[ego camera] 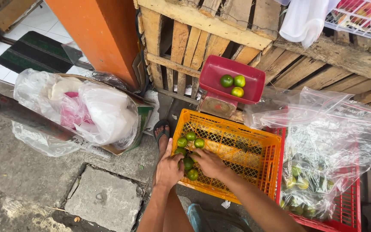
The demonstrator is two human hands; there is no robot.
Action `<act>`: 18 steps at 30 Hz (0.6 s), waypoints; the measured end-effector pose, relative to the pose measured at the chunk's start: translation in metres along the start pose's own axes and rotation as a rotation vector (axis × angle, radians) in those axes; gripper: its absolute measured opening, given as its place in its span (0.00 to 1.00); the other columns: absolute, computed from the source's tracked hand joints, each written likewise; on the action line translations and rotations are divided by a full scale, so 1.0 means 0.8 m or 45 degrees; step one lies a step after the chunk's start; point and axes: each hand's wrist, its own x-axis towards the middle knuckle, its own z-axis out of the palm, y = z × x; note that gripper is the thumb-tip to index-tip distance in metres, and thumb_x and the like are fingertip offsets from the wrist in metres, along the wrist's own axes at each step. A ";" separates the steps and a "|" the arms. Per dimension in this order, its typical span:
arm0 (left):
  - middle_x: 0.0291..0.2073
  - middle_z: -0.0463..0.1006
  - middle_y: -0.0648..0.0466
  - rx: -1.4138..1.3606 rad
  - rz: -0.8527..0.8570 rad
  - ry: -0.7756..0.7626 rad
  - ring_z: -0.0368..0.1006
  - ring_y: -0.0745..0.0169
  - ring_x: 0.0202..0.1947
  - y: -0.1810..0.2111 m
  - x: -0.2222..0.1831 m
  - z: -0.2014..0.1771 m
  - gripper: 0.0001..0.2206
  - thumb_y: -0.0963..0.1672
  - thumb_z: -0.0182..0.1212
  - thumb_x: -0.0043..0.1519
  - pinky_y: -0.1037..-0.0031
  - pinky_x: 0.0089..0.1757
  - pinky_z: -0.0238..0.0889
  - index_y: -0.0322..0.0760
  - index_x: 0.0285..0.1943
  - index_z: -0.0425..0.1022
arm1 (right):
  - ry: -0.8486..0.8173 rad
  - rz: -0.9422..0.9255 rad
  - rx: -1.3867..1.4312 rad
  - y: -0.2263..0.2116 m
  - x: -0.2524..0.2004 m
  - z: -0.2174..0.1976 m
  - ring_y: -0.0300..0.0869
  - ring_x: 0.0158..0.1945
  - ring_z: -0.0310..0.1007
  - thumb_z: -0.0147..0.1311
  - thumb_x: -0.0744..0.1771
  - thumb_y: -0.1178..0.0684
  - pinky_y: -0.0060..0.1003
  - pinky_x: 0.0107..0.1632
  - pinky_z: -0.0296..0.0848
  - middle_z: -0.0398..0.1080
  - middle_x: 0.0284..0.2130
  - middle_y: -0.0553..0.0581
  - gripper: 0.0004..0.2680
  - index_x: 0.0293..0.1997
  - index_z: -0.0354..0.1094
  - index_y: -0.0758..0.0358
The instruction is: The person is selecting limes from a crate, putting them into plastic bags, and weighing them on a scale.
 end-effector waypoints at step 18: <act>0.62 0.75 0.45 -0.030 -0.005 0.017 0.62 0.59 0.70 0.002 0.000 -0.003 0.09 0.40 0.59 0.59 0.65 0.47 0.79 0.39 0.42 0.85 | 1.087 0.433 0.594 0.066 -0.007 -0.226 0.57 0.41 0.78 0.67 0.65 0.56 0.47 0.41 0.79 0.73 0.44 0.70 0.20 0.62 0.64 0.68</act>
